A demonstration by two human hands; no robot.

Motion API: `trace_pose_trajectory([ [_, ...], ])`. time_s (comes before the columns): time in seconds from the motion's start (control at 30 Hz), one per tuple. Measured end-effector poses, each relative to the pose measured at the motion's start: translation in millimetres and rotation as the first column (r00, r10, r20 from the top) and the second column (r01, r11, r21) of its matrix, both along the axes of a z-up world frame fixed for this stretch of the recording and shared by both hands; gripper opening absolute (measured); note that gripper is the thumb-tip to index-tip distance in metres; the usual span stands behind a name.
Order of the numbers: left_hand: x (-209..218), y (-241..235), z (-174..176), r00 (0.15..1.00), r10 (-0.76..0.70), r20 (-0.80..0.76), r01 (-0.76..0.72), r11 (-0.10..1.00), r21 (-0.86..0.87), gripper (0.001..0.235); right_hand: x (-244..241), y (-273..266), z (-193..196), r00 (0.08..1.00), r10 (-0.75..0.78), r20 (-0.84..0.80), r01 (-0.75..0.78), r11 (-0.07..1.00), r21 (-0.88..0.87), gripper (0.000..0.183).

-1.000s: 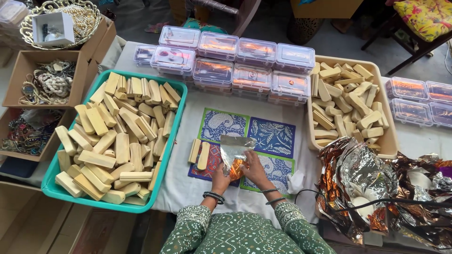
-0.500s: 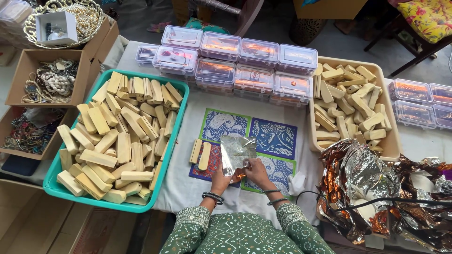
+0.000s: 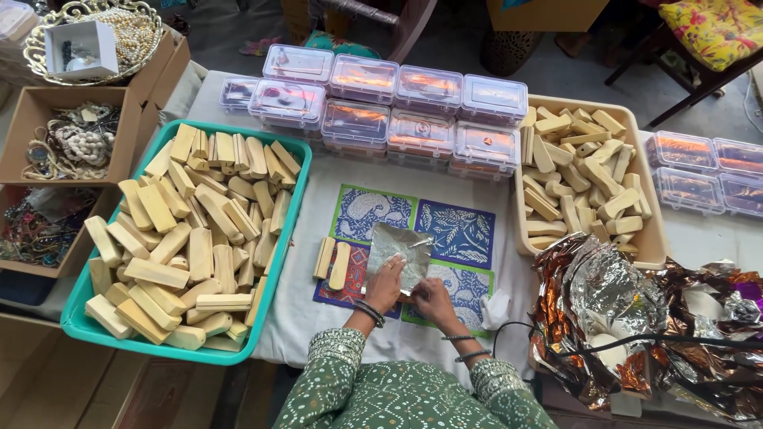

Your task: The person wipes a small wooden block with a white cloth, then picks up a sheet of metallic foil. They place the wooden block on the foil and fold the foil around it to create a wrapped package.

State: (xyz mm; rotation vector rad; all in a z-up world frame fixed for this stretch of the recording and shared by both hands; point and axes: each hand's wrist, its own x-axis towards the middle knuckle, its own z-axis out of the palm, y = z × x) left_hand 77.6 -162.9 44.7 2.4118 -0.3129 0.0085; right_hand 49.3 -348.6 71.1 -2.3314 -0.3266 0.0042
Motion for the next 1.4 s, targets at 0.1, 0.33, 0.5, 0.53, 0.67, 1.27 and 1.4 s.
trace_pose_trajectory([
  [0.1, -2, 0, 15, 0.996, -0.058, -0.074, 0.068, 0.988, 0.141, 0.052, -14, -6, 0, 0.999, 0.036, 0.016, -0.035, 0.998, -0.046, 0.009],
  [0.33, -11, -3, 27, 0.956, -0.119, -0.268, 0.225, 0.884, 0.41, 0.115, -52, -5, 56, 0.974, 0.22, 0.063, -0.218, 0.975, -0.038, 0.023],
  [0.5, -18, -2, 49, 0.947, -0.111, -0.3, 0.254, 0.834, 0.49, 0.125, -25, 11, 52, 0.99, 0.098, -0.102, -0.112, 0.984, -0.138, 0.022],
  [0.53, -17, -2, 49, 0.943, -0.127, -0.306, 0.278, 0.807, 0.521, 0.125, -15, 19, 56, 0.991, 0.041, -0.127, -0.061, 0.986, -0.157, 0.021],
  [0.67, -18, -12, -70, 0.959, -0.143, -0.245, 0.261, 0.785, 0.562, 0.103, 29, 91, 67, 0.989, 0.11, -0.096, -0.117, 0.991, -0.067, 0.029],
  [1.27, -18, -7, 10, 0.978, -0.061, 0.198, -0.067, 0.81, 0.583, 0.084, 72, 114, 66, 0.831, 0.447, 0.33, -0.359, 0.885, -0.295, 0.042],
  [1.4, -17, -9, 21, 0.946, -0.141, -0.29, 0.289, 0.771, 0.567, 0.116, 86, 82, 49, 0.984, 0.173, 0.043, -0.134, 0.878, -0.46, 0.051],
])
